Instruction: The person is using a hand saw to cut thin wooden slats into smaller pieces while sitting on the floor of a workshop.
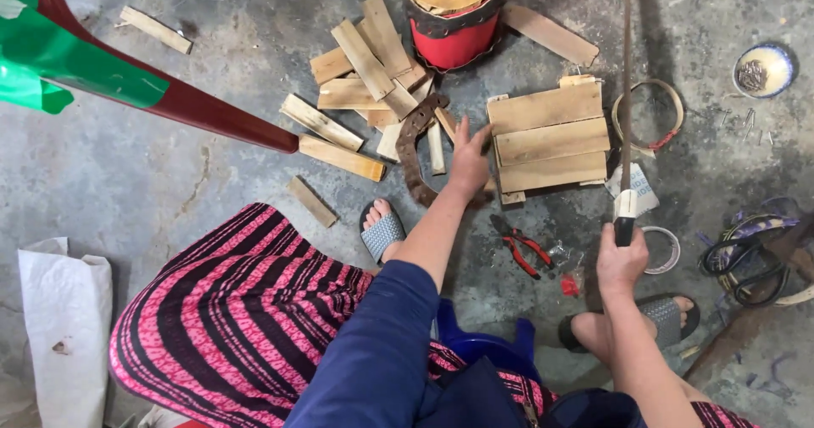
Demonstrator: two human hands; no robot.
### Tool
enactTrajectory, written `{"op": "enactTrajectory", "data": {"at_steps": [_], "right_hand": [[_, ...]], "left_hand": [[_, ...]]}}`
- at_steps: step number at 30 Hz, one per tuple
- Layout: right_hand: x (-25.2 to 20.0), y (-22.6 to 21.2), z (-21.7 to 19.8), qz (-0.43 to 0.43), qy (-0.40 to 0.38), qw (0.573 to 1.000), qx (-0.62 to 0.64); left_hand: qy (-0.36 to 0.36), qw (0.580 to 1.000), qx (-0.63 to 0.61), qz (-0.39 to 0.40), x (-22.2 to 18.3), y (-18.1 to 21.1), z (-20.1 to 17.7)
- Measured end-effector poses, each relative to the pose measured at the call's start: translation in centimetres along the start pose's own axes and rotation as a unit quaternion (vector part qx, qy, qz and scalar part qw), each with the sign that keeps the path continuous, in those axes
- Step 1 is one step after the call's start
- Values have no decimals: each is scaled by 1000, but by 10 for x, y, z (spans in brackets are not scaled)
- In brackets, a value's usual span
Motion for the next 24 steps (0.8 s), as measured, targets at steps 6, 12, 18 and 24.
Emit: {"op": "enactTrajectory", "data": {"at_steps": [6,12,18,24], "right_hand": [[1,31,13,-10,12,999,-33],[-1,33,20,-29,-36,999,29],[-6,32,27,78,-29,996,-28],[-18,36,37,30,-61,996,-60]], "left_hand": [[159,978,37,130,-14,18,-57],[198,932,-288,-98,-35,148,-201],[327,929,161,57,10,-105,-187],[322,890,285,154,34,-72,-167]]}}
Point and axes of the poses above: each hand's wrist, its own x-axis towards the middle knuckle, its own z-axis out of the palm, y = z × x, the point moved 2 cm from there along x, towards the middle knuckle, and after that the axes turned 3 degrees about z, right-handed, at the moved point
